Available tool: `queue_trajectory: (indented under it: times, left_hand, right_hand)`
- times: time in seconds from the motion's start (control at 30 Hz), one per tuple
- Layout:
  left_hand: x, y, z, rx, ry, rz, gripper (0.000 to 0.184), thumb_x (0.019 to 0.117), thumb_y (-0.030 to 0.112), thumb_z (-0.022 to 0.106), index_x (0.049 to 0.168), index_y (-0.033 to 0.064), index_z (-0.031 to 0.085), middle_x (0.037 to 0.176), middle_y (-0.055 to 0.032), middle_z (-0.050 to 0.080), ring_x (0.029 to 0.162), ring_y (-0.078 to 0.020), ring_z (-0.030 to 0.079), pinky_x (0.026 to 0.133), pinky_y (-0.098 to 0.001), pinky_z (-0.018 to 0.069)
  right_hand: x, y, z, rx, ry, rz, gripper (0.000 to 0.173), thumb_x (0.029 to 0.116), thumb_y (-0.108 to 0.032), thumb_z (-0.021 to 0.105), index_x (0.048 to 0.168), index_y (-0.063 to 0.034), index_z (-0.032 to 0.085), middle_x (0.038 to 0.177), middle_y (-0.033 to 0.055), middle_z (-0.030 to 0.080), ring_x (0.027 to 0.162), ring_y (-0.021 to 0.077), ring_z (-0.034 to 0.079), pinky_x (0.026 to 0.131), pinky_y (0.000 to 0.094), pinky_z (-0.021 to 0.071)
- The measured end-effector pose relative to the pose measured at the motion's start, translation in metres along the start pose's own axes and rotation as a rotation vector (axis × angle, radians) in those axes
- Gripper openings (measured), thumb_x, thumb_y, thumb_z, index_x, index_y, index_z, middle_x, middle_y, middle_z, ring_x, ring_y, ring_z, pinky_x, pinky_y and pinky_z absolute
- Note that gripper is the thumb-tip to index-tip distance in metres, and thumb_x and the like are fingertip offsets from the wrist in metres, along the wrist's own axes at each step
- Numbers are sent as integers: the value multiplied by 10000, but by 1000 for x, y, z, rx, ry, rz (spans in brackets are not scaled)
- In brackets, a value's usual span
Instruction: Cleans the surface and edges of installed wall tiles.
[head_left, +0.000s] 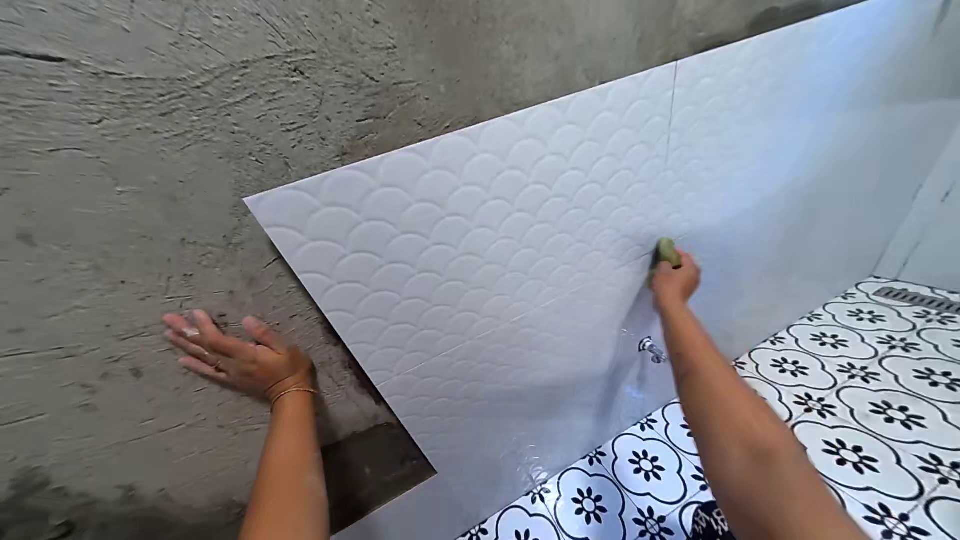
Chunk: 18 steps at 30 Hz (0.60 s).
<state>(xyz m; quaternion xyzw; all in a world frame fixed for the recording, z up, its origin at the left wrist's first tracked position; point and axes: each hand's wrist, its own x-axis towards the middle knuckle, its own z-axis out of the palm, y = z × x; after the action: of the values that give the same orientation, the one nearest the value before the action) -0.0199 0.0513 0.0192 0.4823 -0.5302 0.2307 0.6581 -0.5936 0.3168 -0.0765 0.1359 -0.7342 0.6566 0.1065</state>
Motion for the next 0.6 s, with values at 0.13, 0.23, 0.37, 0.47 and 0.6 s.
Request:
queue_trajectory:
  times: [0.13, 0.23, 0.37, 0.47, 0.6]
  left_hand:
    - [-2, -4, 2, 10, -3, -2, 654, 1076, 437, 331, 1586, 27, 326, 1670, -231, 221, 1564, -372, 189, 1279, -516, 115]
    - [0, -3, 2, 3, -20, -5, 639, 1082, 418, 332, 1589, 29, 321, 1676, -222, 208, 1566, -369, 183, 1280, -509, 117]
    - [2, 1, -1, 5, -23, -3, 633, 1078, 388, 339, 1588, 15, 310, 1678, -233, 187, 1570, -365, 168, 1279, -512, 111]
    - [3, -4, 2, 3, -13, 2, 634, 1083, 416, 333, 1586, 31, 327, 1674, -236, 202, 1565, -375, 183, 1273, -522, 129]
    - [2, -6, 5, -6, 10, 5, 640, 1082, 436, 334, 1583, 36, 343, 1667, -233, 231, 1557, -387, 206, 1268, -527, 132]
  right_hand:
    - [-161, -55, 67, 88, -34, -395, 442, 982, -85, 535, 1419, -37, 574, 1467, 247, 500, 1350, 352, 515, 1101, 475, 465]
    - [-343, -107, 113, 346, -397, -630, 342, 883, -44, 669, 1214, -76, 748, 1277, 182, 641, 1197, 250, 620, 1007, 370, 543]
    - [-450, -136, 90, 359, -1267, -739, 380, 931, 15, 598, 1276, -98, 710, 1313, 170, 633, 1265, 347, 579, 987, 509, 537]
    - [-389, -117, 50, 458, -1095, -721, 362, 890, 44, 623, 1212, -66, 747, 1206, 153, 700, 1171, 276, 650, 995, 426, 546]
    - [-200, -116, -29, 331, -594, -427, 338, 966, 1, 595, 1296, 24, 662, 1269, 192, 687, 1140, 235, 673, 997, 391, 533]
